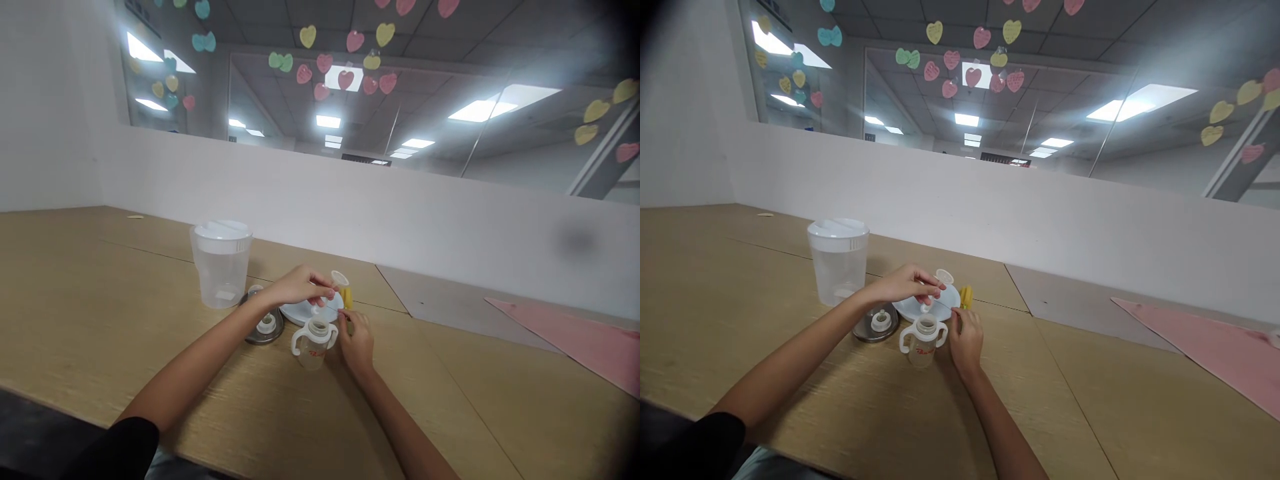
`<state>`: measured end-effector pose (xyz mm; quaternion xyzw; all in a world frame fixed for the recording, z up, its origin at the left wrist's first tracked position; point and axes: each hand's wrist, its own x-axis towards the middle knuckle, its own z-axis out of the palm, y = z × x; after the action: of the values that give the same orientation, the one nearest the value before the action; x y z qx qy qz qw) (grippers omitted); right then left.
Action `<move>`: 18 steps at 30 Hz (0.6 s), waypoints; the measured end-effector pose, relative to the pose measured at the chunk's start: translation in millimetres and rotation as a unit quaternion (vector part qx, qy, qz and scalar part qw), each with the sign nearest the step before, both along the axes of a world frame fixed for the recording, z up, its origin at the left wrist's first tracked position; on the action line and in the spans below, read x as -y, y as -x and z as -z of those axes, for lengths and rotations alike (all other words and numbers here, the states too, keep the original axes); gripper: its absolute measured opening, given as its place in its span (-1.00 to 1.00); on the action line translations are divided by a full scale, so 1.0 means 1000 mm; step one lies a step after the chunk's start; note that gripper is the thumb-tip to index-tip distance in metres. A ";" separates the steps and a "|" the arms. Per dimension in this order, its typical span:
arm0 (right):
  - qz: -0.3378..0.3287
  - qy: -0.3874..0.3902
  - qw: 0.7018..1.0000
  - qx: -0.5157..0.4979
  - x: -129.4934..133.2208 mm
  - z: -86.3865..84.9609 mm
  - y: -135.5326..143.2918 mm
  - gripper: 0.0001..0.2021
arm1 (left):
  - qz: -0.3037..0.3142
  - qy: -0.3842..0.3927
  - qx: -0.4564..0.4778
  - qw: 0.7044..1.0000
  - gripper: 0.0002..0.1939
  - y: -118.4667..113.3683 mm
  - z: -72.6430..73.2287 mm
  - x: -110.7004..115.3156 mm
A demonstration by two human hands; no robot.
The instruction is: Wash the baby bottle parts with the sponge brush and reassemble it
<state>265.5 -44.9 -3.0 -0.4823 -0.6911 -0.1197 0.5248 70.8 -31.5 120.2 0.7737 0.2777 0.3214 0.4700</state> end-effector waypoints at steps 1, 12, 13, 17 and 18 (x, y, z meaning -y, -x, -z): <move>0.001 0.001 1.000 0.001 0.000 0.000 0.000 -0.71 | 0.006 0.000 -0.002 1.000 -0.73 0.000 0.001 0.000; 0.002 0.013 1.000 0.001 0.000 0.002 0.001 -0.72 | -0.019 -0.040 -0.007 0.999 -0.74 0.006 -0.007 0.004; 0.003 0.013 1.000 0.001 0.000 0.002 0.001 -0.72 | -0.014 -0.040 -0.011 0.999 -0.74 0.006 -0.006 0.003; 0.006 0.013 1.000 0.009 0.000 0.002 0.001 -0.73 | 0.032 -0.051 -0.072 0.996 -0.70 0.005 0.000 0.003; 0.007 0.014 1.000 0.011 0.000 0.003 0.001 -0.72 | 0.042 -0.068 -0.103 0.991 -0.71 0.004 0.002 0.003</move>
<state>264.9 -44.8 -5.5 -0.4935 -0.6952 -0.1190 0.5089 66.9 -34.5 118.4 0.8439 0.2693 0.2387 0.3980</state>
